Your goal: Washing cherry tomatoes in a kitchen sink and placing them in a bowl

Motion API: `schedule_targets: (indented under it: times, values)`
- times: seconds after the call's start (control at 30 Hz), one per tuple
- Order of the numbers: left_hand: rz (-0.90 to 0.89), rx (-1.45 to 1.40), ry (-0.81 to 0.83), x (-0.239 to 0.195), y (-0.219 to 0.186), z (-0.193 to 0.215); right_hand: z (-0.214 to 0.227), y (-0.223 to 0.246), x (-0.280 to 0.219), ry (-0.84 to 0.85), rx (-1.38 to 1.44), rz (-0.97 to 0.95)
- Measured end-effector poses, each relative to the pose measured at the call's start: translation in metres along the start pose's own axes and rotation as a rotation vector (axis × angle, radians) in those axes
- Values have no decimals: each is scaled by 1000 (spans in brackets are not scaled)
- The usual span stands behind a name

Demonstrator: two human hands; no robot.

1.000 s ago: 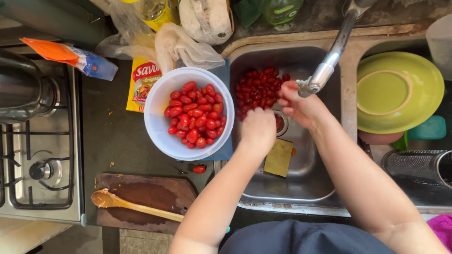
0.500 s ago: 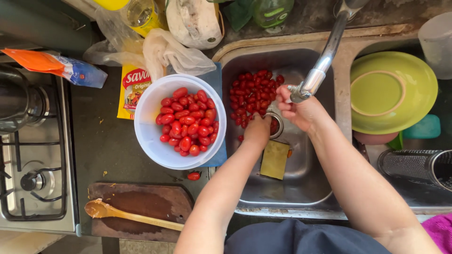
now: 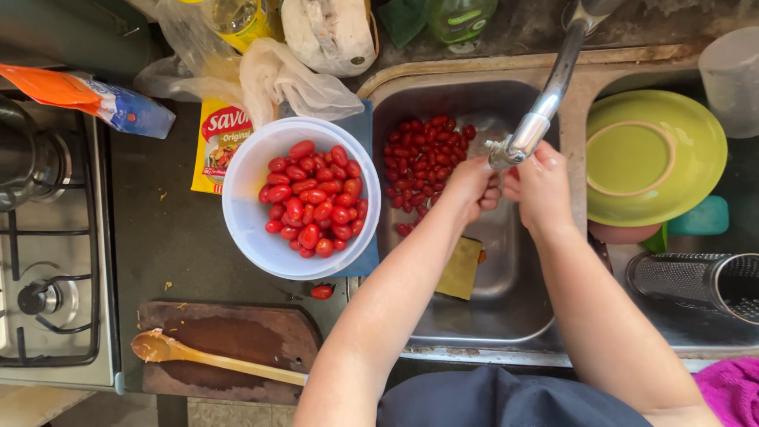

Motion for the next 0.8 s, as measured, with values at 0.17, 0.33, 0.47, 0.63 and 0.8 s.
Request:
schedule_targets:
  times: [0.17,0.33,0.47,0.63,0.8]
  values:
    - [-37,-4,14,-21,-14,-7,-2,31,-13,55,13,104]
    - [47,26,-121,-77,-34,-24,-2,37,-21,44,75,94]
    - [-18,14,-99,-67,-37,-20,0,39,-22,2,79,81]
    - [-3,2,-115,-116,-50,-33,1,33,-27,33,39,79]
    - [53,-87,7,-70,-20,-8,3,42,-42,42,-84,64]
Point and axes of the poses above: each hand's wrist, its own x-axis towards the middle knuckle, its own z-axis out of the back of the hand, y = z × x, the point moved 9 cm from there along x, towards the middle knuckle, and after that the axes turned 13 degrees about z, right-handed, at the moved point
